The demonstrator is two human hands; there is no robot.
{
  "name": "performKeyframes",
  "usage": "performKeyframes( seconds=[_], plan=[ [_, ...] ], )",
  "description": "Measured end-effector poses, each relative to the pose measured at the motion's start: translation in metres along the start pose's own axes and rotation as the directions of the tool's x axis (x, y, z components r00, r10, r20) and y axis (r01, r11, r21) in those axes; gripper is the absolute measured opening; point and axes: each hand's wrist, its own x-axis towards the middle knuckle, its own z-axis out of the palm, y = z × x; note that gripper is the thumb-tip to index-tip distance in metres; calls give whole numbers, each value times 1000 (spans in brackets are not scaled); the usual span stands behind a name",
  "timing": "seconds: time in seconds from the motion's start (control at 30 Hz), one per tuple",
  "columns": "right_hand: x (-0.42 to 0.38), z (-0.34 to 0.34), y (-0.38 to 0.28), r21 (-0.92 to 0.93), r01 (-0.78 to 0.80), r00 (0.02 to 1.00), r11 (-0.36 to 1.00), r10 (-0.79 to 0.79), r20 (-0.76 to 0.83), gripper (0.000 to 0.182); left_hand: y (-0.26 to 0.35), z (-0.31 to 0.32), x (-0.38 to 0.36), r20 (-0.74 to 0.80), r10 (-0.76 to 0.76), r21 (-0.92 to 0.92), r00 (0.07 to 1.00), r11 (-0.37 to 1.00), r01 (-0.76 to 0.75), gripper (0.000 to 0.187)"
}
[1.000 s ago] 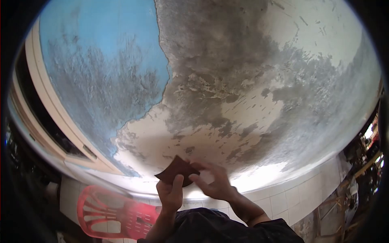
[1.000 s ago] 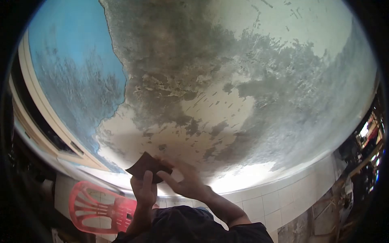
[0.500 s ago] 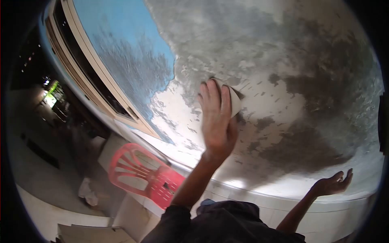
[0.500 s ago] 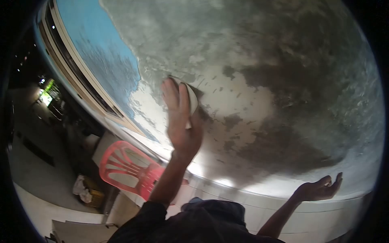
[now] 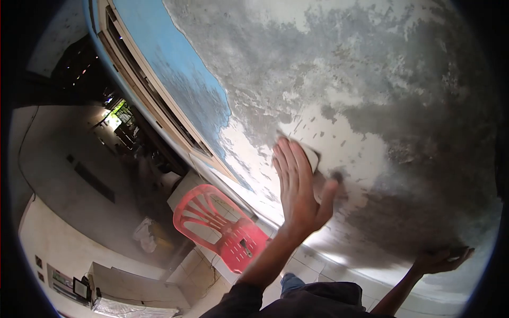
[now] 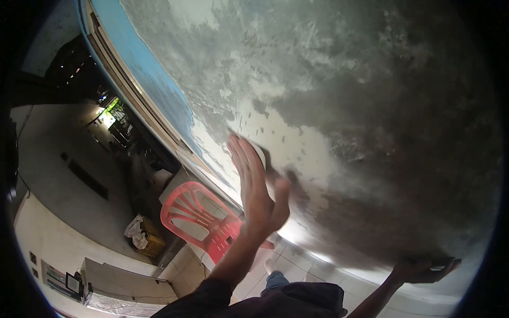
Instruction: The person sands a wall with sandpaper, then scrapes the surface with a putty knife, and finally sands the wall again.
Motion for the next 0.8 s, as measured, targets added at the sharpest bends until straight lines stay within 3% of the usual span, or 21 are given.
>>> performKeyframes(
  seconds=[0.03, 0.17, 0.23, 0.4, 0.47, 0.6, 0.73, 0.8],
  plan=[
    [-1, 0, -1, 12, -12, 1000, 1000, 12, -9, 59, 3, 0, 0, 11, -17, 14, 1000, 1000, 17, 89],
    [9, -4, 9, -6, 34, 999, 999, -34, -6, 61, 3, -16, 26, -6, -9, 115, 1000, 993, 9, 90],
    [-1, -2, 10, 50, -50, 998, 998, 52, -36, 63, 7, -18, 26, -13, -38, 99, 999, 994, 40, 90],
    [1, -6, 17, -76, -5, 1000, 997, 3, -24, 64, 12, 8, -16, 70, -97, 102, 993, 991, 90, 98],
    [1, -7, 17, -94, -18, 1000, 995, 16, -24, 66, 5, -1, 4, 41, -44, 115, 998, 993, 39, 103],
    [4, -6, 10, -74, -38, 999, 997, 35, -31, 70, 11, -11, 23, 24, -58, 113, 998, 992, 55, 101],
    [6, -4, 4, -17, -84, 995, 996, 83, -56, 74, 22, 7, -5, 49, -139, 144, 989, 981, 130, 106],
    [8, -2, 1, 30, -102, 992, 994, 104, -70, 75, 12, 0, 17, 8, -82, 194, 997, 978, 79, 102]
  ],
)
